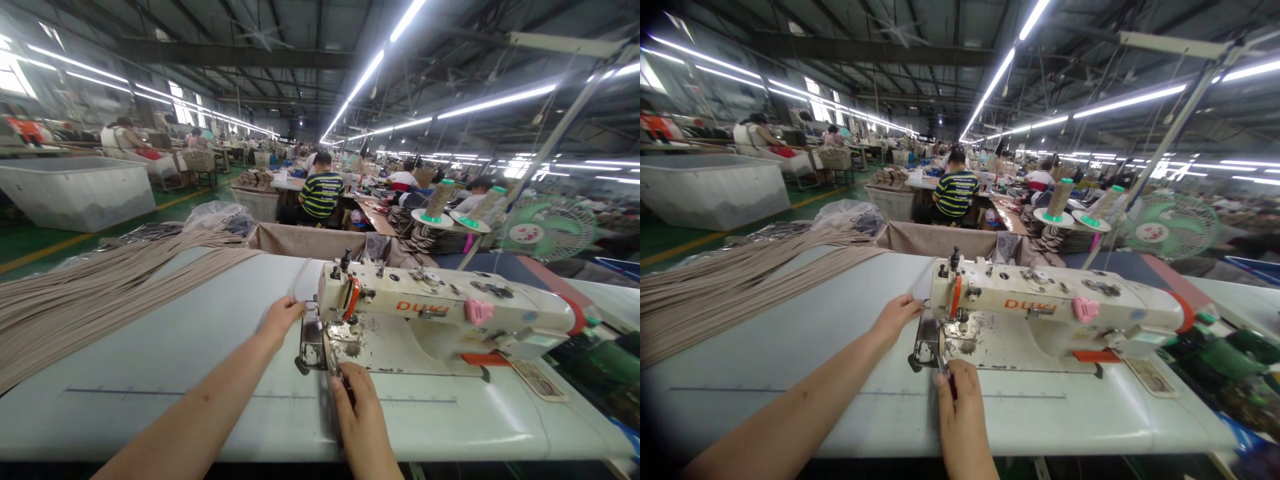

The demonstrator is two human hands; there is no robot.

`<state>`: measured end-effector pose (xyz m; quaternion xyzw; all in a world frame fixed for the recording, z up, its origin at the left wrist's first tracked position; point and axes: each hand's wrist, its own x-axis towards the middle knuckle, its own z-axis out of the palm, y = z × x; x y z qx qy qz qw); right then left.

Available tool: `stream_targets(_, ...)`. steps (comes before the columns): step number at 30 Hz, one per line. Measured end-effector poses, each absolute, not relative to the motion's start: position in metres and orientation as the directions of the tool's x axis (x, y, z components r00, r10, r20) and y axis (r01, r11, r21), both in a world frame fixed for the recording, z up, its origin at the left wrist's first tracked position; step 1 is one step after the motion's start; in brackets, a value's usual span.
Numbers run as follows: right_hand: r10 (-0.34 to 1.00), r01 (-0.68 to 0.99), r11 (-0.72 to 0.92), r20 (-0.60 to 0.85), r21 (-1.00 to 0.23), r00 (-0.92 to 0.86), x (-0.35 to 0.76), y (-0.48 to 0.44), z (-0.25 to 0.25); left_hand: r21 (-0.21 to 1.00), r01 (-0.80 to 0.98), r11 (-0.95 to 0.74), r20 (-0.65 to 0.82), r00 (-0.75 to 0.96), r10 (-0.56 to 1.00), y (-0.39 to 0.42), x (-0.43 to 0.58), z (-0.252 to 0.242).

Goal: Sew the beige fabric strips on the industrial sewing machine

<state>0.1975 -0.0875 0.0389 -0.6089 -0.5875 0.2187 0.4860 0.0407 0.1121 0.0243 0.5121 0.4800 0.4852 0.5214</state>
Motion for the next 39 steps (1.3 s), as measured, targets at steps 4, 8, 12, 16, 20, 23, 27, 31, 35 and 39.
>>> stream_targets(4, 0.995, 0.145, 0.005, 0.019, -0.989, 0.095, 0.179, -0.084, 0.047, 0.992, -0.129, 0.015, -0.005, 0.076, 0.997, 0.082, 0.021, 0.032)
stream_targets(8, 0.978, -0.244, -0.205, -0.209, -0.948, -0.009, 0.161, -0.075, 0.048, 0.997, -0.081, -0.001, 0.005, 0.051, 0.999, 0.052, -0.004, 0.041)
stream_targets(12, 0.963, -0.301, -0.266, -0.265, -0.916, -0.045, 0.153, -0.061, 0.046, 0.997, -0.010, -0.081, 0.081, 0.050, 0.995, 0.027, -0.023, 0.041)
stream_targets(16, 0.953, -0.287, -0.304, -0.286, -0.908, -0.105, 0.150, -0.045, 0.042, 0.988, -0.003, -0.153, 0.153, 0.048, 0.987, 0.006, -0.034, 0.035)
stream_targets(20, 0.950, -0.264, -0.304, -0.270, -0.915, -0.157, 0.143, -0.033, 0.039, 0.982, -0.015, -0.189, 0.189, 0.041, 0.981, -0.012, -0.041, 0.029)
stream_targets(23, 0.953, -0.240, -0.281, -0.241, -0.929, -0.181, 0.137, -0.029, 0.038, 0.976, 0.009, -0.216, 0.215, 0.032, 0.976, -0.021, -0.046, 0.026)
stream_targets(27, 0.964, -0.167, -0.219, -0.186, -0.961, -0.192, 0.134, -0.025, 0.037, 0.980, -0.021, -0.199, 0.200, 0.025, 0.980, -0.027, -0.050, 0.024)
stream_targets(31, 0.977, -0.064, -0.136, -0.123, -0.989, -0.174, 0.139, -0.028, 0.039, 0.989, -0.003, -0.149, 0.149, 0.024, 0.989, -0.033, -0.057, 0.026)
stream_targets(35, 0.995, 0.380, 0.099, 0.094, -0.920, -0.033, 0.154, -0.043, 0.042, 0.977, 0.152, -0.149, 0.147, 0.027, 0.989, -0.035, -0.072, 0.033)
stream_targets(39, 0.931, 0.923, 0.118, 0.365, -0.367, 0.026, 0.175, -0.063, 0.035, 0.981, 0.157, -0.117, 0.109, 0.060, 0.992, -0.031, -0.095, 0.032)
